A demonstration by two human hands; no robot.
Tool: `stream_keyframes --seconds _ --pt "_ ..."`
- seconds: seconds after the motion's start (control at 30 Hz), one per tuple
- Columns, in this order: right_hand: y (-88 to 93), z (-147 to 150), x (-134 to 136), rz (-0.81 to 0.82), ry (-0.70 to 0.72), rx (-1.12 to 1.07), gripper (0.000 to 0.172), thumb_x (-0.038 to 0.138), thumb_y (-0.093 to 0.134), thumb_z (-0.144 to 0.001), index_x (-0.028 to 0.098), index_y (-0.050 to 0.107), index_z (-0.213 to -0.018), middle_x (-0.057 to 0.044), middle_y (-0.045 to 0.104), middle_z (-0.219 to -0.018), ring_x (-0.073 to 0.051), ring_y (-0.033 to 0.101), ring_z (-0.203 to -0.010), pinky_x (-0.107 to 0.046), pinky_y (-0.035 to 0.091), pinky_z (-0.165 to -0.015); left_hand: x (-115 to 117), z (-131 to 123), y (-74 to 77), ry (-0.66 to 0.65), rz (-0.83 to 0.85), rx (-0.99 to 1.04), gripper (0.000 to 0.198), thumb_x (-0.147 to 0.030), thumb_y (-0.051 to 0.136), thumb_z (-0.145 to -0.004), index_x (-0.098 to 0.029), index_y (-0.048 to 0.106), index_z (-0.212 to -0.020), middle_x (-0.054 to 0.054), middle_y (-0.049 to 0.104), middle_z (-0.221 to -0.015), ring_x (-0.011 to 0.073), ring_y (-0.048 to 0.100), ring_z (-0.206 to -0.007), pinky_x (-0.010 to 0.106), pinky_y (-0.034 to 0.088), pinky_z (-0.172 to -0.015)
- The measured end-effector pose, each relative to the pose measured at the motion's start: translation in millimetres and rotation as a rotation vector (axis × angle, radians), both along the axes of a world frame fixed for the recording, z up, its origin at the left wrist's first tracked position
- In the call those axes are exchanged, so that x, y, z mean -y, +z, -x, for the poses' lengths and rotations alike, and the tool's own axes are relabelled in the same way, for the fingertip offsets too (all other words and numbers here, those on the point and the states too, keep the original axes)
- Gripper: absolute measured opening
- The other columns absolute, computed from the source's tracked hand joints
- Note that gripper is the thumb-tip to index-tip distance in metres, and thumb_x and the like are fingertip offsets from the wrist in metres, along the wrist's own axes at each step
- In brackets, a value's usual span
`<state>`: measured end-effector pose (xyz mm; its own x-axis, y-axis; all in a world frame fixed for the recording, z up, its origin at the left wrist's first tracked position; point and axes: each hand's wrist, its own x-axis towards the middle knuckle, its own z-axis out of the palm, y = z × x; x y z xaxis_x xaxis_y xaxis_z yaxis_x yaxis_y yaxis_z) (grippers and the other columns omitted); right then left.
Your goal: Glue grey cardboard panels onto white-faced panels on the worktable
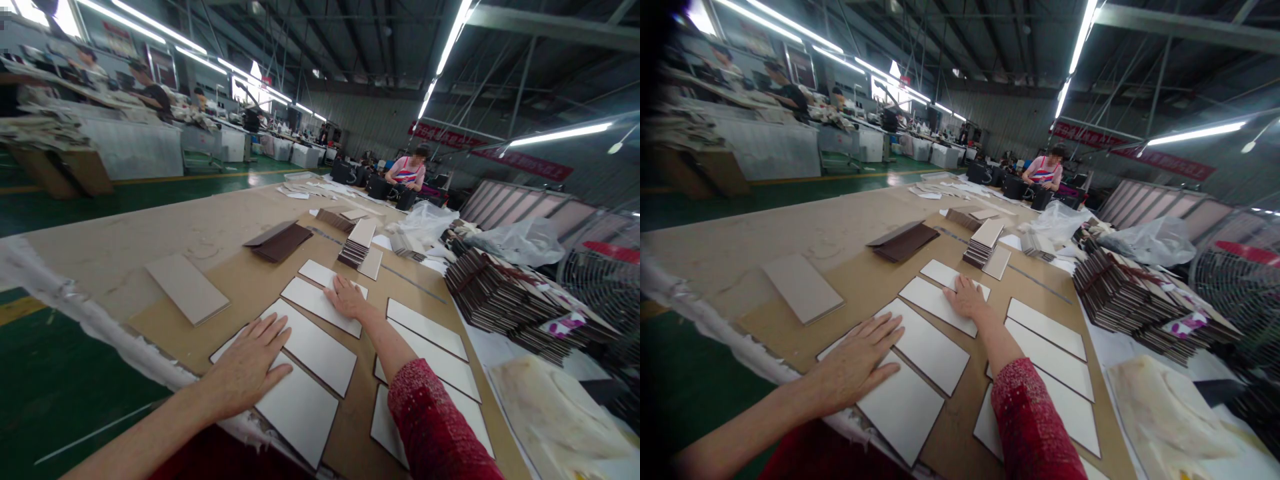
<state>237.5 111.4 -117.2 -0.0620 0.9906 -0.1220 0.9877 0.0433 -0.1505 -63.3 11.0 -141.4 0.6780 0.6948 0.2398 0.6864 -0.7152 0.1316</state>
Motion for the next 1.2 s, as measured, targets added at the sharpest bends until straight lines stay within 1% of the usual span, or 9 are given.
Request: stream_keyframes --seconds 0.1,0.23,0.37,0.53,0.87,0.97,1.07,1.13,1.2 --pt "7.1 8 5 -0.028 0.015 -0.003 0.077 0.063 0.020 -0.103 0.010 0.026 -0.158 -0.017 0.017 -0.166 -0.033 0.015 -0.153 -0.060 0.017 -0.119 0 0 -1.0 -0.002 -0.006 0.000 0.061 -0.054 0.047 -0.098 -0.017 0.048 -0.147 0.012 0.040 -0.158 0.0330 0.033 -0.148 0.051 0.030 -0.120" --pt "9.1 22 30 -0.083 0.131 0.001 0.070 0.058 0.020 -0.104 0.017 0.022 -0.160 -0.007 0.010 -0.168 -0.024 0.001 -0.155 -0.052 0.005 -0.122 0 -1 -1.9 0.003 -0.005 -0.019 0.064 -0.054 0.047 -0.098 -0.015 0.047 -0.148 0.013 0.037 -0.159 0.0334 0.031 -0.149 0.051 0.029 -0.120" --pt "0.2 31 49 -0.065 0.169 0.008 0.072 0.060 0.021 -0.103 0.016 0.025 -0.159 -0.007 0.015 -0.167 -0.026 0.010 -0.154 -0.054 0.012 -0.122 1 -3 -3.3 0.018 -0.010 -0.061 0.065 -0.054 0.043 -0.099 -0.012 0.046 -0.149 0.016 0.033 -0.160 0.0351 0.027 -0.150 0.053 0.027 -0.121" --pt "-10.0 37 46 -0.091 0.108 0.014 0.074 0.061 0.018 -0.103 0.013 0.024 -0.159 -0.011 0.016 -0.167 -0.029 0.009 -0.154 -0.060 0.011 -0.120 2 -9 -3.4 0.066 0.001 -0.082 0.070 -0.056 0.040 -0.099 -0.009 0.043 -0.150 0.019 0.029 -0.161 0.0364 0.024 -0.151 0.055 0.025 -0.121" --pt "-5.6 38 46 -0.083 0.111 -0.035 0.075 0.063 0.024 -0.102 0.013 0.025 -0.158 -0.013 0.016 -0.167 -0.031 0.012 -0.153 -0.061 0.014 -0.120 1 -18 -8.8 0.115 -0.065 -0.038 0.067 -0.050 0.044 -0.096 -0.004 0.048 -0.146 0.022 0.035 -0.158 0.0388 0.029 -0.148 0.057 0.025 -0.119" --pt "5.4 39 51 -0.079 0.123 -0.048 0.072 0.062 0.030 -0.102 0.016 0.029 -0.157 -0.012 0.020 -0.166 -0.030 0.017 -0.153 -0.060 0.017 -0.120 0 -17 -14.9 0.116 -0.111 -0.015 0.065 -0.049 0.043 -0.095 -0.005 0.052 -0.142 0.023 0.041 -0.155 0.0395 0.033 -0.146 0.058 0.027 -0.117" --pt "28.5 32 71 -0.109 0.109 -0.066 0.067 0.060 0.032 -0.103 0.019 0.031 -0.156 -0.009 0.025 -0.165 -0.028 0.018 -0.152 -0.058 0.018 -0.120 -1 -17 -19.9 0.117 -0.145 0.004 0.066 -0.050 0.040 -0.093 -0.004 0.054 -0.139 0.025 0.044 -0.152 0.0410 0.034 -0.145 0.059 0.026 -0.116" --pt "47.3 21 103 -0.151 0.070 -0.073 0.064 0.056 0.033 -0.104 0.019 0.032 -0.156 -0.007 0.025 -0.165 -0.025 0.015 -0.153 -0.053 0.016 -0.123 0 -16 -19.9 0.106 -0.142 -0.003 0.069 -0.050 0.038 -0.093 -0.002 0.053 -0.138 0.027 0.045 -0.151 0.0422 0.034 -0.144 0.059 0.024 -0.116" --pt "62.7 5 153 -0.228 0.013 -0.104 0.060 0.050 0.034 -0.106 0.016 0.036 -0.154 -0.008 0.029 -0.164 -0.021 0.017 -0.152 -0.043 0.015 -0.124 2 -15 -16.3 0.089 -0.118 -0.027 0.068 -0.049 0.035 -0.094 -0.001 0.049 -0.140 0.027 0.043 -0.152 0.0428 0.031 -0.145 0.059 0.021 -0.117"
